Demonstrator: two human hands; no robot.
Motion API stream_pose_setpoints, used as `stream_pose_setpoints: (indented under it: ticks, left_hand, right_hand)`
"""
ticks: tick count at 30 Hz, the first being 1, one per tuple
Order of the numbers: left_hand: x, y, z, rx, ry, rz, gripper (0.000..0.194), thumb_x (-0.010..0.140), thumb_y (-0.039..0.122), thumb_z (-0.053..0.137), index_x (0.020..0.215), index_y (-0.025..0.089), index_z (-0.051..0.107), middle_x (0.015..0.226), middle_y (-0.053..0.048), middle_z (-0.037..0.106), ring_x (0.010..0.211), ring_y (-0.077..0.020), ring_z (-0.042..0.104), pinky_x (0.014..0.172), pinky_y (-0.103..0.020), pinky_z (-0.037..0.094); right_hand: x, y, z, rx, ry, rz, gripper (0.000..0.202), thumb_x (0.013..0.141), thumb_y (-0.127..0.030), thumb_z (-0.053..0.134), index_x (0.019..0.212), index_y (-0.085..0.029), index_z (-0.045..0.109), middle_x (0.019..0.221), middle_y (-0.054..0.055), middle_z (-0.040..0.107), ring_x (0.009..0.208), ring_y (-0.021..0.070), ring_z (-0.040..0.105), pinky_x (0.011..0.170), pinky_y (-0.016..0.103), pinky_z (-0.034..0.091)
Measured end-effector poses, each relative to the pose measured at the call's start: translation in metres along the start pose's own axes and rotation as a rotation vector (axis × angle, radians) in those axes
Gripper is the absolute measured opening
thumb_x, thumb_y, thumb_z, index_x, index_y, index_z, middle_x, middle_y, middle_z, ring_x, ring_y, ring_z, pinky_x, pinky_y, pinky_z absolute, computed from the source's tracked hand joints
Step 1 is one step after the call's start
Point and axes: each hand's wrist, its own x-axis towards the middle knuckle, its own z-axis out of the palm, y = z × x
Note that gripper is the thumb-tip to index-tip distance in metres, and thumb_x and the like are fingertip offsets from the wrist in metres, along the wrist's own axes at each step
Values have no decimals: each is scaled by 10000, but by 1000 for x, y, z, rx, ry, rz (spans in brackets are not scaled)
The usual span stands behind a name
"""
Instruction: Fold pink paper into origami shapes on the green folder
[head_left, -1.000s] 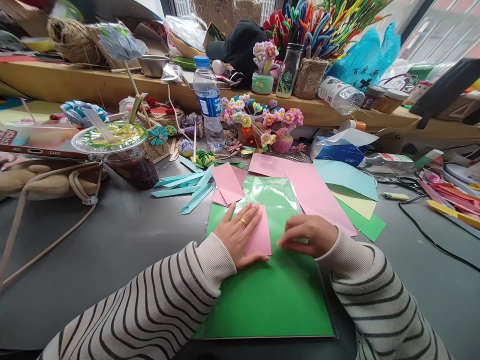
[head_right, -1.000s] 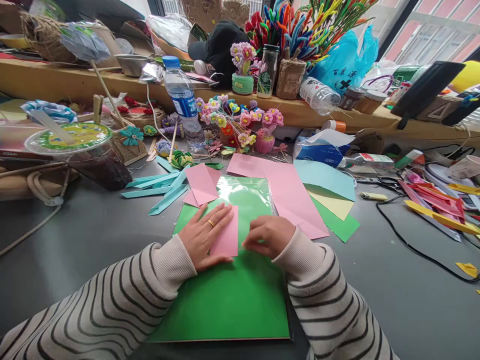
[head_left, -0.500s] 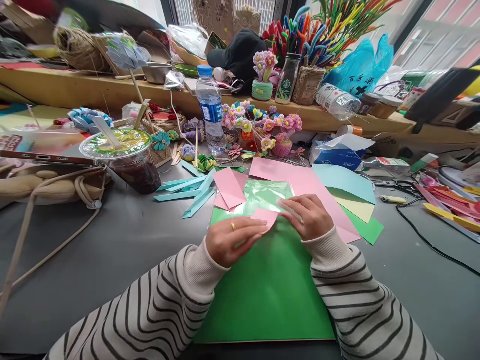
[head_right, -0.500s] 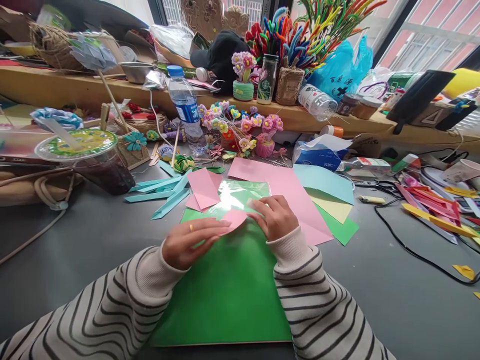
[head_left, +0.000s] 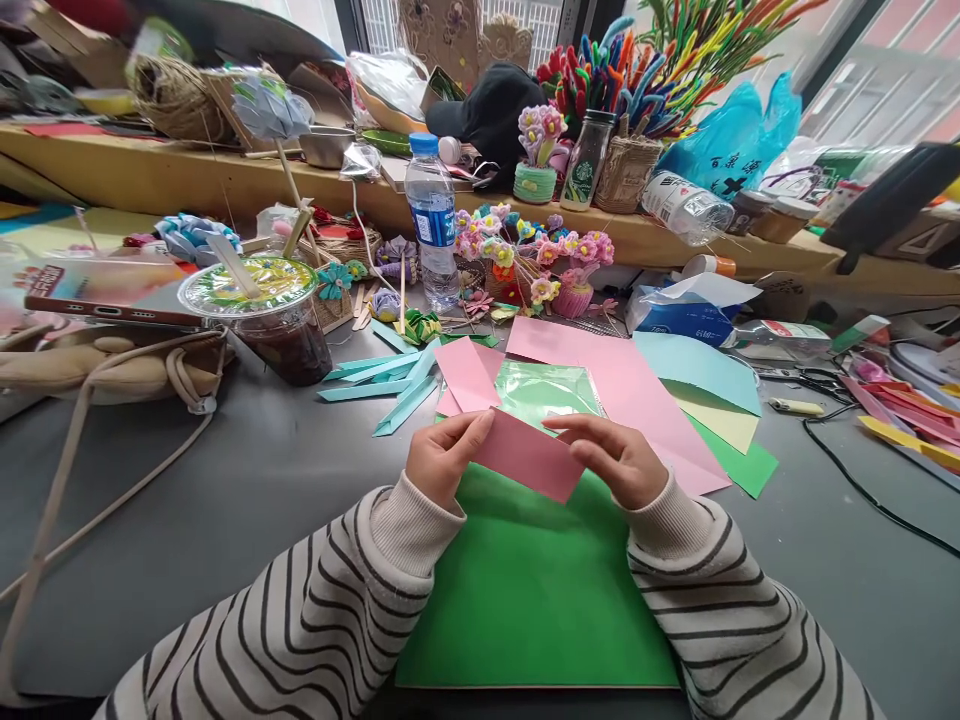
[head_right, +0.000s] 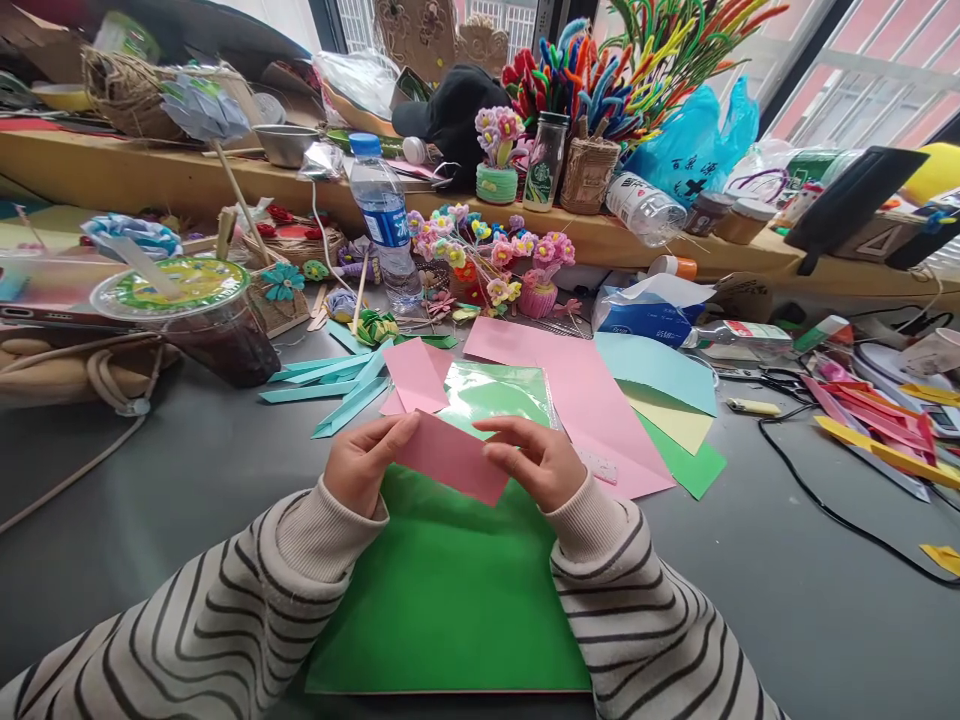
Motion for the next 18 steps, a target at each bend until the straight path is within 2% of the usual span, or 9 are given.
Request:
stream_pose_setpoints:
  ticks: [3, 7, 9, 13, 15, 18]
  left_hand:
    - [2, -1, 0, -5, -89, -19, 235, 652, 325, 589, 789, 143, 645, 634, 1, 603, 614, -106, 527, 534, -188, 418]
    - [0, 1, 0, 63, -340, 13, 384, 696, 291, 553, 1062, 183, 503, 431, 81, 362, 390, -35, 305, 371, -151, 256]
    - [-1, 1, -1, 121, -394, 45, 392, 702, 282, 545, 1077, 186, 481, 425, 90, 306, 377, -32, 245, 355, -152, 206]
    - [0, 1, -2, 256, -402, 118, 253, 687, 286, 550, 895, 146, 584, 549, 31, 484, 434, -42, 351, 382, -155, 271]
    - [1, 1, -2, 276, -395, 128, 259, 683, 293, 551, 891, 144, 588, 655, -4, 563, 491, -61, 435, 419, -159, 330]
    - [3, 1, -2, 269, -366, 128, 276, 685, 299, 549, 913, 146, 578, 744, -26, 604, 566, -86, 507, 466, -165, 381]
  right_hand:
    - [0, 1, 3, -130, 9, 14, 326, 695, -329, 545, 980, -170, 555, 763, 48, 618, 653, 133, 564, 568, 245, 474]
    - [0, 1, 2, -211, -22, -25, 268, 722, -288, 512, 954, -175, 581, 894, 67, 618, 698, 140, 572, 586, 248, 480]
    - [0, 1, 1, -221, -18, -52, 257, 721, -267, 514, 948, -173, 591, 940, 69, 613, 762, 151, 573, 632, 255, 483]
    - [-1, 1, -2, -238, -12, -73, 242, 712, -254, 522, 925, -180, 610, 918, 62, 630, 796, 165, 580, 664, 270, 489]
    - [-1, 3, -4, -242, 15, -67, 234, 702, -266, 532, 904, -186, 621, 911, 62, 634, 794, 176, 584, 653, 282, 497]
    - [-2, 5, -8, -242, 27, -37, 233, 688, -282, 548, 883, -184, 629, 908, 69, 636, 786, 186, 587, 637, 294, 503]
